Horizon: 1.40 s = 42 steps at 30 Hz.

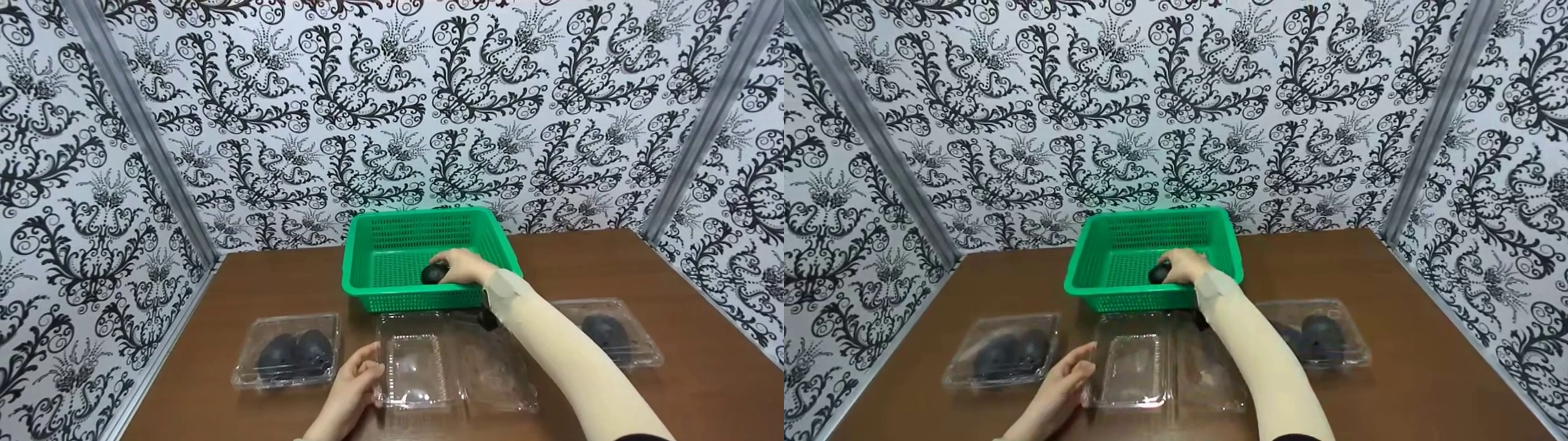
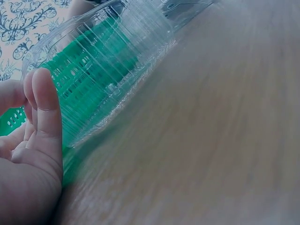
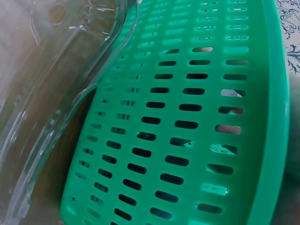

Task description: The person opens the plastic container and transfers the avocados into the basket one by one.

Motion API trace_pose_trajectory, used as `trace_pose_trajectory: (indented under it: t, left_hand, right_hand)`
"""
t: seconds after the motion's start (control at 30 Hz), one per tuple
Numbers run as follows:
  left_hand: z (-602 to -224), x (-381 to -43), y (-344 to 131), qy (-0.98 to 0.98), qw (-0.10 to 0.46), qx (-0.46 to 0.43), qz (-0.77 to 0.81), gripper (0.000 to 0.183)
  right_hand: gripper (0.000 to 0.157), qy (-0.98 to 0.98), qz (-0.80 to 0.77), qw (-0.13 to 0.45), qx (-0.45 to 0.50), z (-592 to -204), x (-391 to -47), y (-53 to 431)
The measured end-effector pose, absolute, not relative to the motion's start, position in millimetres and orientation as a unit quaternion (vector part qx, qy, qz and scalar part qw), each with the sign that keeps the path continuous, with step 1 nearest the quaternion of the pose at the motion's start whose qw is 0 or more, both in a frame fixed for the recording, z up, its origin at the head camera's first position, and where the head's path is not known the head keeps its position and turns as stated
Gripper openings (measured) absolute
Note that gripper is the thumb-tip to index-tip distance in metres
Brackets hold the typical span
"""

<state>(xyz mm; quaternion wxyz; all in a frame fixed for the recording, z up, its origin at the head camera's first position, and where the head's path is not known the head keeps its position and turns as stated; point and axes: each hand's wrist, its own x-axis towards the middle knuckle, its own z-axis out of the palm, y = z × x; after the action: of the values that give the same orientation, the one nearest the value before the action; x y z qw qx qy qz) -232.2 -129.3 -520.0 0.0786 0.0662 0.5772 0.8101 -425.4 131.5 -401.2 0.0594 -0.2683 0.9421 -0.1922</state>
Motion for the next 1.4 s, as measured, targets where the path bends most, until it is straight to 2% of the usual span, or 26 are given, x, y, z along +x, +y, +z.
trace_pose_trajectory:
  t: [0.33, 0.73, 1.17, 1.4]
  left_hand:
    - [-518.3, -229.5, -133.7, 0.585, 0.078, 0.067, 0.805, 0.061]
    - [-521.5, -227.5, -126.5, 0.569, 0.087, 0.071, 0.814, 0.058]
    - [-521.5, -228.6, -128.3, 0.568, 0.085, 0.075, 0.815, 0.059]
    - [-519.9, -230.8, -129.0, 0.568, 0.079, 0.077, 0.816, 0.057]
  right_hand:
    - [0.057, 0.955, -0.170, 0.096, -0.222, -402.5, -427.3, 125.3]
    - [0.053, 0.954, -0.159, 0.136, -0.213, -405.8, -423.6, 130.9]
    - [0.054, 0.955, -0.144, 0.154, -0.209, -399.8, -423.5, 127.0]
    - [0.050, 0.954, -0.150, 0.145, -0.216, -396.2, -425.0, 126.2]
